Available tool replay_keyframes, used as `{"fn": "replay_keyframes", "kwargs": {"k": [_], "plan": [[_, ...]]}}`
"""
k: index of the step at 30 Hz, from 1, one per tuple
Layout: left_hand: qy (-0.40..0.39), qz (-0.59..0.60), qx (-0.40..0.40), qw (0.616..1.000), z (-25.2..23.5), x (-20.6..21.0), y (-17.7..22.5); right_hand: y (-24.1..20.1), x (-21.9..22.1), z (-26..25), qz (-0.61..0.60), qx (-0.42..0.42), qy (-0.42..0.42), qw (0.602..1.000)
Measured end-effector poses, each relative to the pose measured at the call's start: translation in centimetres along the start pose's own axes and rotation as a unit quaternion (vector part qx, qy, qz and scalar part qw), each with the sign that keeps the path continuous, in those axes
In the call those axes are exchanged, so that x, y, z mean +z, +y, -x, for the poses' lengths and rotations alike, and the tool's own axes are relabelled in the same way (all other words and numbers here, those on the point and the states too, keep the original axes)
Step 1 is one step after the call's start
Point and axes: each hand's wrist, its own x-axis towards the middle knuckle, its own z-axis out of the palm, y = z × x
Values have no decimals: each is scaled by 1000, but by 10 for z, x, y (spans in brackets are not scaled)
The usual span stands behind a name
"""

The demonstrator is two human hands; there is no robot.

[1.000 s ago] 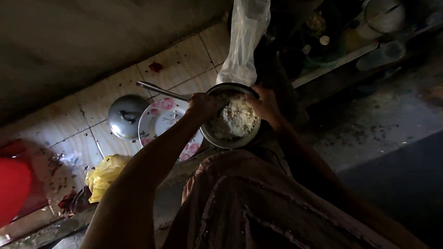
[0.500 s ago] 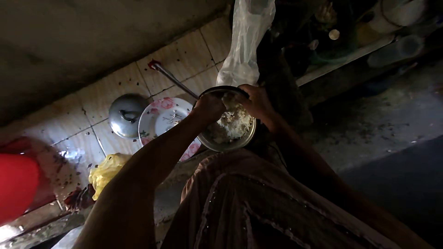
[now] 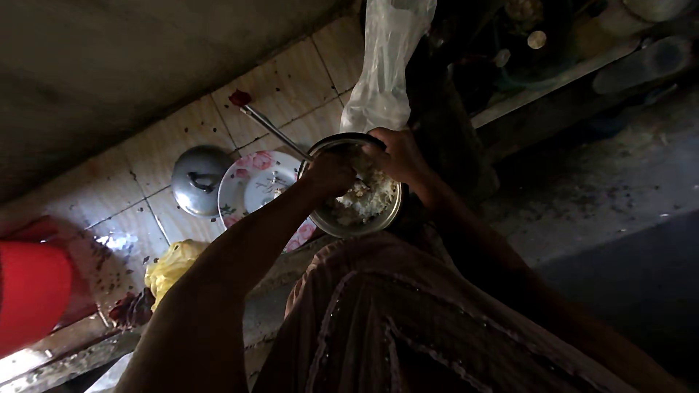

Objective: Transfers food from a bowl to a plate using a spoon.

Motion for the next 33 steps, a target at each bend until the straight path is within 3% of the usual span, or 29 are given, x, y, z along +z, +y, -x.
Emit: {"fn": "replay_keyframes", "kwargs": {"k": [3, 8, 13, 19, 24, 26, 28, 33], "plan": [[12, 17, 15, 1000, -1, 5, 1, -1, -1, -1, 8, 4, -3, 1000], [-38, 85, -20, 995, 2, 0, 5, -1, 0, -1, 2, 9, -5, 1000], [39, 64, 21, 997, 6, 18, 1, -4, -3, -2, -6, 30, -21, 999], [128, 87, 7, 988, 32, 29, 8, 8, -3, 0, -16, 40, 6, 999], [29, 87, -64, 994, 48, 9, 5, 13, -4, 1, -30, 51, 7, 998], [28, 103, -94, 990, 54, 2, -1, 15, -3, 1, -27, 50, 12, 998], [58, 131, -123, 982, 64, 0, -10, 15, -5, 2, -18, 56, 5, 998], [233, 199, -170, 937, 106, 33, -40, 22, -7, 3, -3, 62, 16, 998]]}}
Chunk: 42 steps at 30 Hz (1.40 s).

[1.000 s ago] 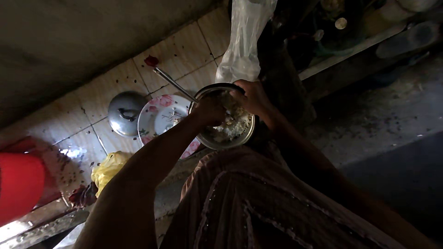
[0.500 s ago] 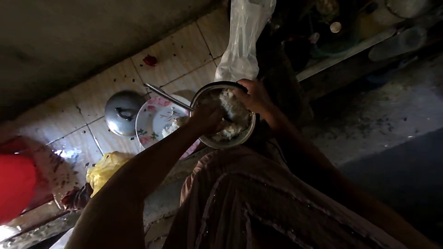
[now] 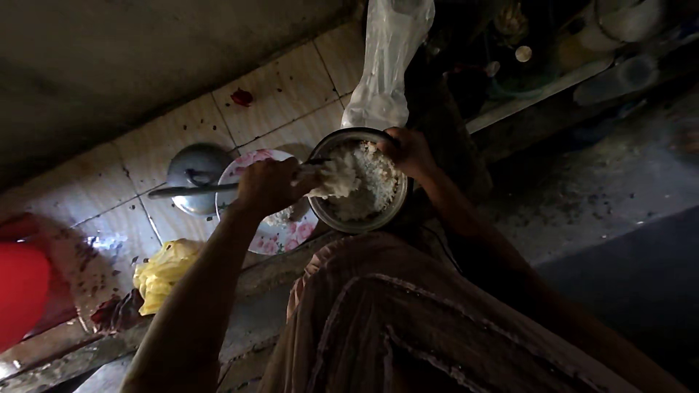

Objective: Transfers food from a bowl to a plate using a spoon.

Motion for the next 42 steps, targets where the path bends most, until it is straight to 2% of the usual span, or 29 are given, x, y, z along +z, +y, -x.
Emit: {"fn": "replay_keyframes", "kwargs": {"k": [4, 7, 9, 12, 16, 18, 22, 23, 25, 28, 34, 42], "plan": [[109, 25, -115, 987, 47, 12, -39, 8, -7, -3, 55, 45, -36, 997], [130, 31, -253, 958, 76, 34, -60, 9, -9, -2, 59, 77, -40, 994], [129, 38, -308, 942, 90, 55, -64, 6, -9, -1, 72, 93, -43, 992], [113, 46, -350, 929, 101, 85, -59, -3, -8, 0, 85, 118, -36, 989], [99, 56, -397, 911, 104, 90, -42, -8, -2, 2, 73, 142, -16, 987], [101, 38, -398, 911, 107, 86, -37, -8, 1, 4, 65, 125, 2, 990], [169, 42, -359, 917, 101, 59, -21, -11, 4, 7, 40, 87, 13, 995], [154, 44, -338, 927, 95, 51, -9, -13, 4, 8, 36, 79, 12, 996], [74, 36, -296, 952, 75, 39, 19, -18, 4, 9, 40, 64, 12, 997], [-44, 0, -269, 962, 33, 32, 58, -25, 3, 10, 57, 70, 10, 996], [-61, -38, -242, 968, -32, 37, 75, -34, 1, 13, 88, 72, -14, 993], [-128, -63, -172, 975, -57, 29, 79, -29, -1, 14, 58, 39, -21, 997]]}}
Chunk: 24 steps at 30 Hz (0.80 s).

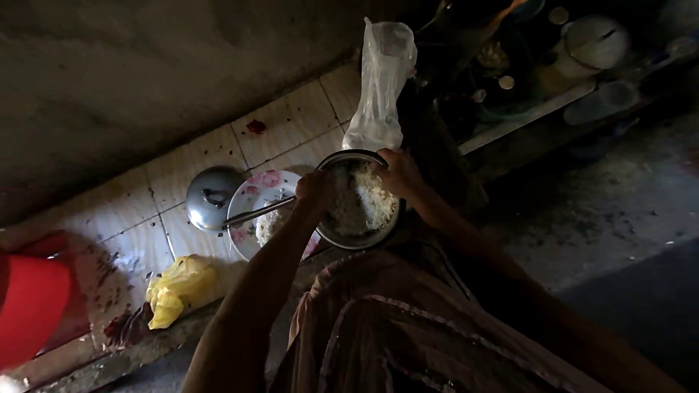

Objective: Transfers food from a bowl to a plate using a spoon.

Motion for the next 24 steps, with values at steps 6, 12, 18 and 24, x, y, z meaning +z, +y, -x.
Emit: {"fn": "replay_keyframes", "kwargs": {"k": [6, 12, 18, 24], "plan": [[-25, -63, 65, 996, -14, 0, 2, 15, 18, 5, -39, -64, 62, 995], [-68, -100, 122, 985, -23, -3, 0, 8, 17, -1, -22, -63, 49, 997], [-71, -88, 172, 979, -30, -1, 2, 6, 14, -2, -20, -66, 44, 997], [-63, -114, 240, 962, -34, 2, 5, -1, 6, -13, 4, -35, -13, 999]]}}
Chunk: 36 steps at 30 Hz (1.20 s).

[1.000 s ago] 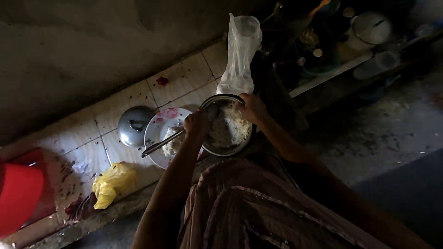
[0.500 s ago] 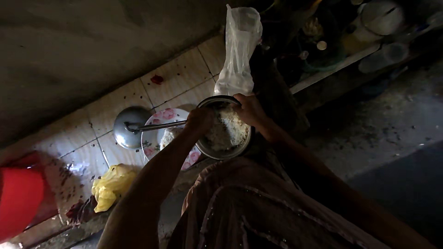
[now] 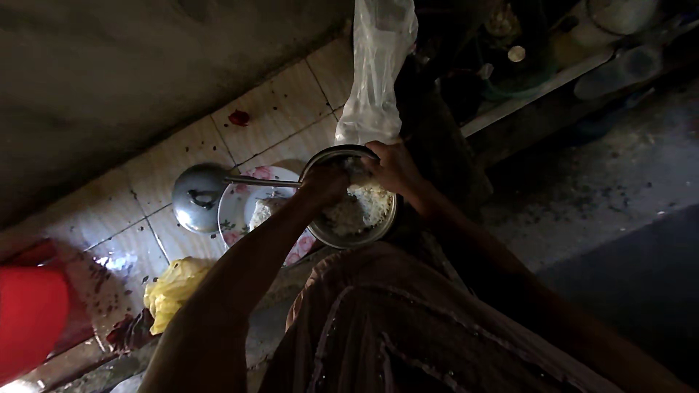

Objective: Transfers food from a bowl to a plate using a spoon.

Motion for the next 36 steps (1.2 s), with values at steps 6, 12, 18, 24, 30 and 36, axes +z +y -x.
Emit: {"fn": "replay_keyframes", "kwargs": {"k": [6, 12, 18, 24, 30, 36], "plan": [[-7, 20, 38, 999, 1, 3, 0, 2, 0, -2, -3, 10, 4, 1000], [-54, 54, 2, 997, 2, 6, 6, 10, 3, -3, 5, 7, 17, 1000], [-79, 55, -8, 995, 10, 4, 11, 11, 0, -7, -4, 8, 12, 1000], [-68, 56, -1, 996, 13, 13, 5, 11, -1, -7, -2, 30, 5, 1000], [-57, 52, 14, 997, 26, 10, 7, 19, 3, -5, 37, 28, 24, 999], [-56, 46, 34, 997, 30, 13, 21, 32, 17, 4, 51, -15, 84, 995]]}}
